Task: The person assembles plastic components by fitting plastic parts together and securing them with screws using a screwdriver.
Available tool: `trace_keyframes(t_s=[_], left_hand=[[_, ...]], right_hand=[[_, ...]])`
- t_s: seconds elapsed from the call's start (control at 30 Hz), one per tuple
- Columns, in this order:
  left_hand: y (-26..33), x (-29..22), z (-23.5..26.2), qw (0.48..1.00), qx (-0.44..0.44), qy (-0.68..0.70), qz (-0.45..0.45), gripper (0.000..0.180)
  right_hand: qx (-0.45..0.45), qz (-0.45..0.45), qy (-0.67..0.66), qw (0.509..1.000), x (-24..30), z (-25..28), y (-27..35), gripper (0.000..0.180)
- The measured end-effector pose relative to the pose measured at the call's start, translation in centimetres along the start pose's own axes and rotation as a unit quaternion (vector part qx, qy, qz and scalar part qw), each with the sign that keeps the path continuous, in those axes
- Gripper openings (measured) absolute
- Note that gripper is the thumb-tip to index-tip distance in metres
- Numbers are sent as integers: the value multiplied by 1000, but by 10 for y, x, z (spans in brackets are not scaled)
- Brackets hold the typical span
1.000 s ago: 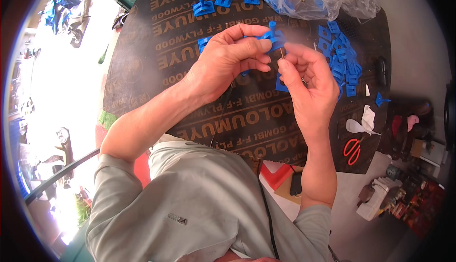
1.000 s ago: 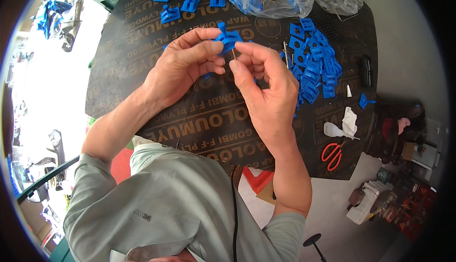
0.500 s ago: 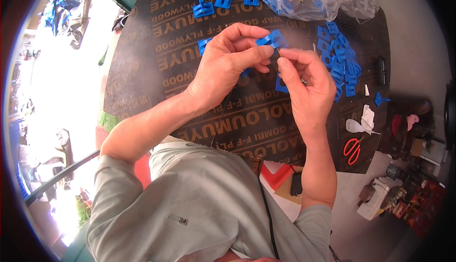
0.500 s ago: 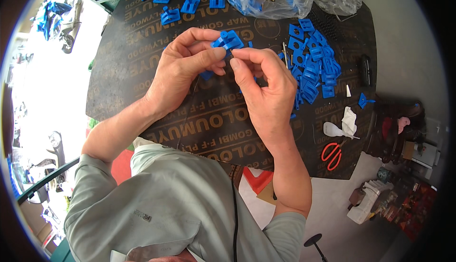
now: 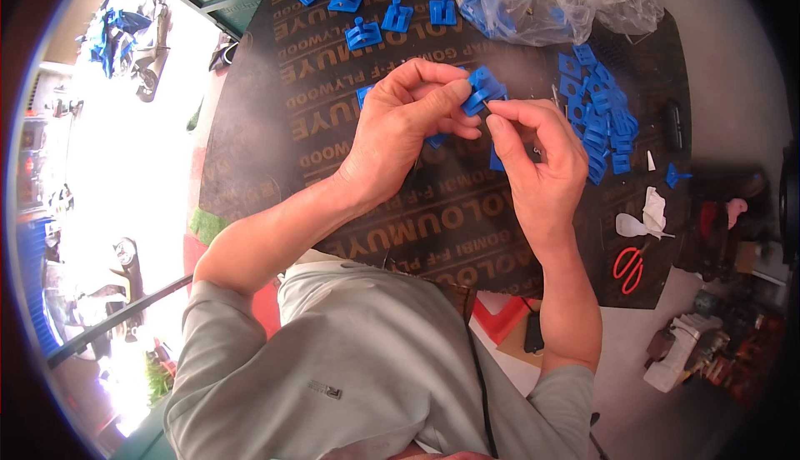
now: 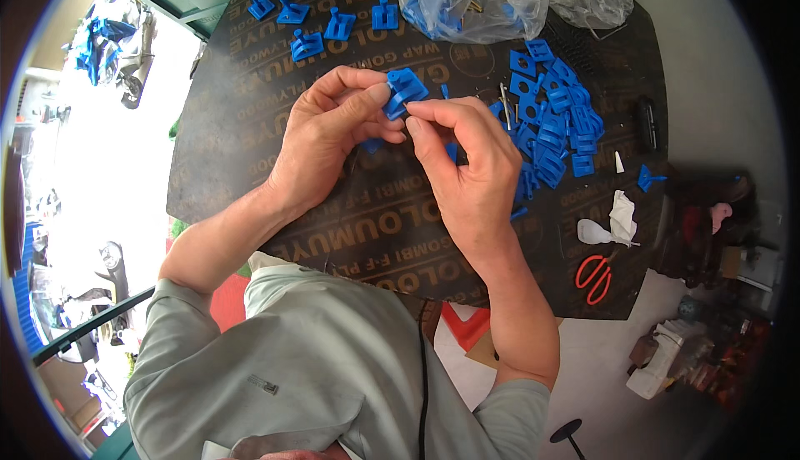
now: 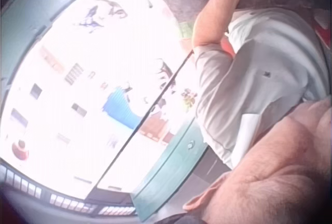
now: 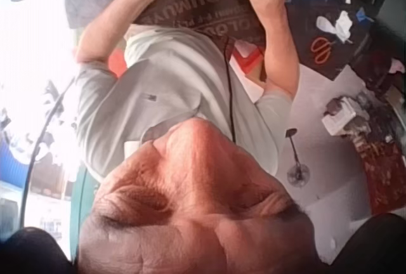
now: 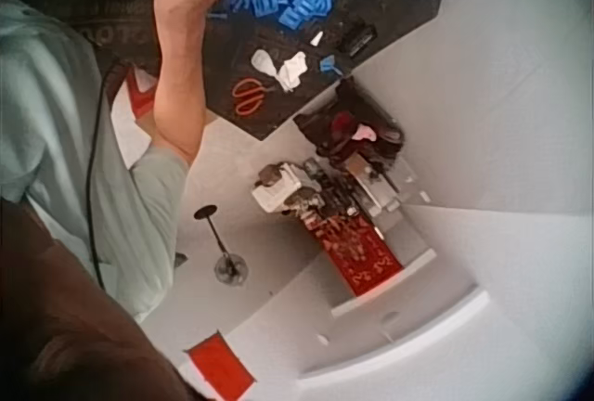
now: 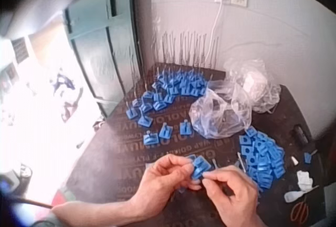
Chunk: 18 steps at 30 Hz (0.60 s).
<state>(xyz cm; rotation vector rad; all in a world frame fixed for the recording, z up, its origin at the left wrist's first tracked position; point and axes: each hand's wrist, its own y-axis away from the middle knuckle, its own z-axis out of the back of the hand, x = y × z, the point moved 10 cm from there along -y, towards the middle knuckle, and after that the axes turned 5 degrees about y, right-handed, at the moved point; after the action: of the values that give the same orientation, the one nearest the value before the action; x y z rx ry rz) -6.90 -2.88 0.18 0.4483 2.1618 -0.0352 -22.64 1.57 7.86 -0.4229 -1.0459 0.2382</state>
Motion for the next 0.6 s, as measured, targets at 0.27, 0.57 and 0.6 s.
trace_keyframes(t_s=[0.27,0.57,0.6], left_hand=[[3,-11,-1,998,-4,-37,-44,21],[2,-11,-1,998,-24,-33,-55,17],[2,-11,-2,998,-22,-35,-54,17]], right_hand=[[22,-205,-251,946,-43,-17,13,15],[2,-174,-215,961,-37,-15,11,12],[-16,-106,-132,985,-24,-7,7,11]])
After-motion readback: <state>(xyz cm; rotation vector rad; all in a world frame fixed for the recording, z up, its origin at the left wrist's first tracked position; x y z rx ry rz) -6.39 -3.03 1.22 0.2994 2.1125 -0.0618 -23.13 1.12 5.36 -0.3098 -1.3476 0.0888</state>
